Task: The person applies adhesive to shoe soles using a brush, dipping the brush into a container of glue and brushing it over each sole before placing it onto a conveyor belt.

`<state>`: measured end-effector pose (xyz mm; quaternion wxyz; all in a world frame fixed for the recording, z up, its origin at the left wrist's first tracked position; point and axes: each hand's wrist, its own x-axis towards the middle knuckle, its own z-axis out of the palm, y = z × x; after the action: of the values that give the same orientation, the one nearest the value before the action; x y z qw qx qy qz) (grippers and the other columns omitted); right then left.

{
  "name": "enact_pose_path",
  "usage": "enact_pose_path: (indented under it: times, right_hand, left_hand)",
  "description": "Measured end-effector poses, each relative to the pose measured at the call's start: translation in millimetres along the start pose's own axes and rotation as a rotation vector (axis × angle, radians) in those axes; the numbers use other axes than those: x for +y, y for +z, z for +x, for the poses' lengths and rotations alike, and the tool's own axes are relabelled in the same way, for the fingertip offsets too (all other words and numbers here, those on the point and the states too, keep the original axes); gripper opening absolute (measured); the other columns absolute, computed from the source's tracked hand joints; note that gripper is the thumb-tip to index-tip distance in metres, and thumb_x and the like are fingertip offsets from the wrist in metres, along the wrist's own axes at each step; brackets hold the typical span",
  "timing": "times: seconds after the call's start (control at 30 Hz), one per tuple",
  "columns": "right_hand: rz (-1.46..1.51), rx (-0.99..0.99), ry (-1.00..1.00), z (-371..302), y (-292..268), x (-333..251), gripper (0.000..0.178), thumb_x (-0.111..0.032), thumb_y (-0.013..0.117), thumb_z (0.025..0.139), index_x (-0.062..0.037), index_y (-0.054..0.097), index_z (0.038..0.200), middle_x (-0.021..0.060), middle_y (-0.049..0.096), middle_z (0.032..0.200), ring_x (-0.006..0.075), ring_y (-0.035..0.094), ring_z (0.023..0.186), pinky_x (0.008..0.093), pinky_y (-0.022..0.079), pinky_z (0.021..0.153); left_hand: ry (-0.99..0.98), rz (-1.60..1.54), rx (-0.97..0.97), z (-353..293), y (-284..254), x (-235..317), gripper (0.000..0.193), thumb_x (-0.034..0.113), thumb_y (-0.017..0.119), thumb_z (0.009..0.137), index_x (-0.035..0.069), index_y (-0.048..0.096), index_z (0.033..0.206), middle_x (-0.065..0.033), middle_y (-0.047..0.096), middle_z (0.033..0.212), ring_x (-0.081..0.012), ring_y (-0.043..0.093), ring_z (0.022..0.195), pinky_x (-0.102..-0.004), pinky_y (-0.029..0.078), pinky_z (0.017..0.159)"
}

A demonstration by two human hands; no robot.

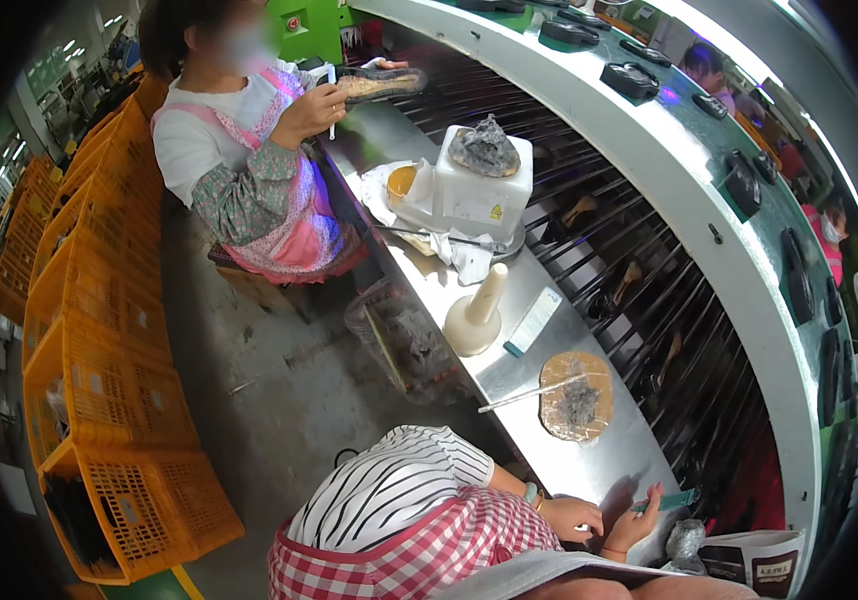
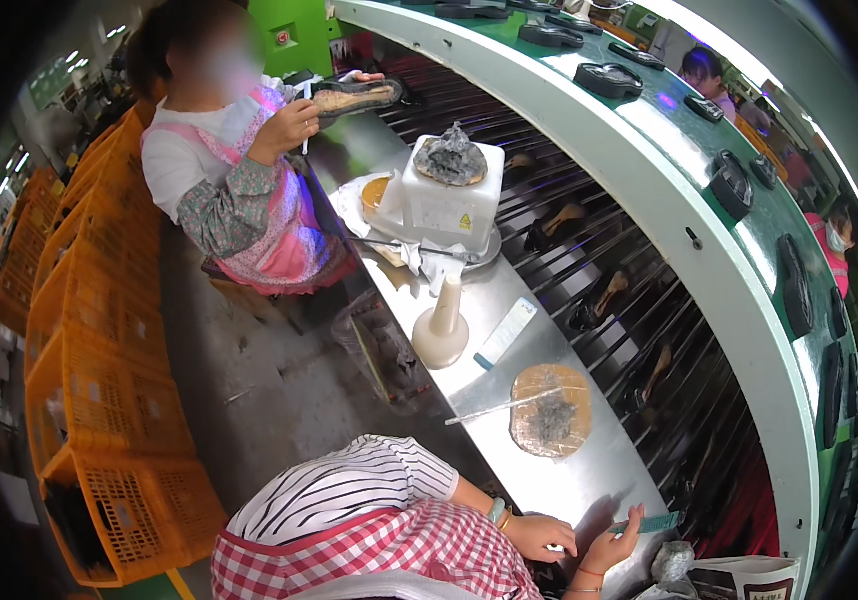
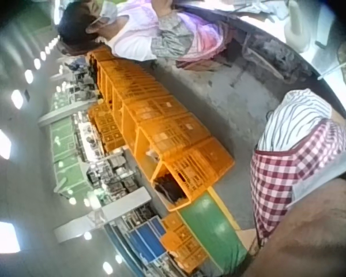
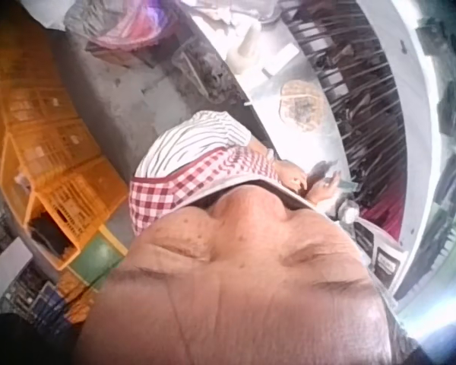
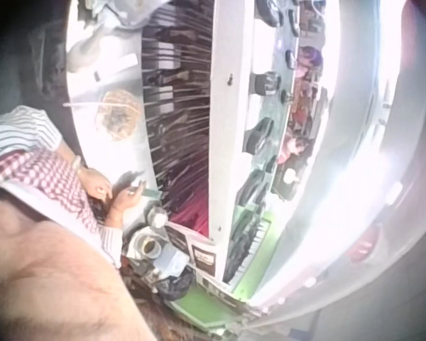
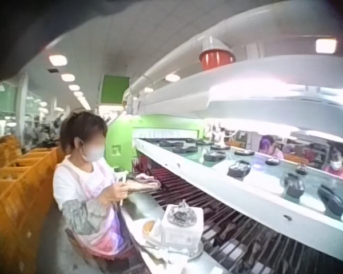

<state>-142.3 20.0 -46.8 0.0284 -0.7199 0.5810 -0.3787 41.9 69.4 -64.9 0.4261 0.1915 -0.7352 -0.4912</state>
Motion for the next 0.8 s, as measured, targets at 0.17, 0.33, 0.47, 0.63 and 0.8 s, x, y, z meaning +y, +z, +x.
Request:
enact_pose_path:
  times: [0.17,0.33,0.47,0.63,0.8]
  right_hand:
    - [-0.054,0.015,0.002,-11.7,-2.7,4.9,0.027,0.007,0.046,0.084,0.0038,0.057,0.109,0.0234,0.055,0.122,0.0382,0.055,0.111,0.0398,0.044,0.093]
    - [-0.104,-0.012,0.116,-24.6,-11.7,-7.6,0.034,0.009,0.042,0.081,0.0014,0.055,0.112,0.0247,0.053,0.124,0.0400,0.053,0.111,0.0406,0.042,0.094]
    - [-0.156,-0.042,0.132,-32.8,-16.3,-7.3,0.042,0.011,0.040,0.076,0.0005,0.054,0.114,0.0254,0.051,0.126,0.0410,0.052,0.109,0.0420,0.040,0.094]
    - [-0.119,0.005,0.149,-39.6,-17.2,-8.2,0.044,0.011,0.040,0.075,0.0006,0.054,0.115,0.0252,0.050,0.128,0.0404,0.053,0.107,0.0428,0.041,0.092]
    - [-0.063,0.018,0.108,-40.8,-16.5,-2.2,0.043,0.011,0.040,0.075,0.0015,0.054,0.115,0.0252,0.050,0.129,0.0405,0.054,0.105,0.0428,0.041,0.091]
  left_hand:
    - [0.030,0.011,-0.007,-0.8,-2.4,4.3,0.026,0.014,0.055,0.082,0.001,0.061,0.104,-0.0126,0.060,0.097,-0.0292,0.054,0.095,-0.0376,0.045,0.082]
    - [-0.036,0.021,0.015,-1.1,-6.1,17.6,0.025,0.013,0.055,0.083,0.004,0.061,0.105,-0.0109,0.060,0.092,-0.0277,0.055,0.093,-0.0360,0.046,0.079]
    - [-0.078,0.090,0.024,-2.0,-4.9,15.9,0.024,0.014,0.055,0.083,0.005,0.062,0.104,-0.0087,0.061,0.092,-0.0261,0.056,0.091,-0.0351,0.046,0.078]
    - [-0.054,0.197,0.012,1.2,-2.2,18.4,0.023,0.013,0.055,0.082,0.005,0.063,0.102,-0.0098,0.062,0.095,-0.0267,0.057,0.093,-0.0361,0.047,0.081]
    - [-0.115,0.236,0.083,2.1,7.4,19.7,0.020,0.012,0.055,0.082,0.004,0.064,0.098,-0.0109,0.063,0.093,-0.0277,0.059,0.090,-0.0365,0.047,0.080]
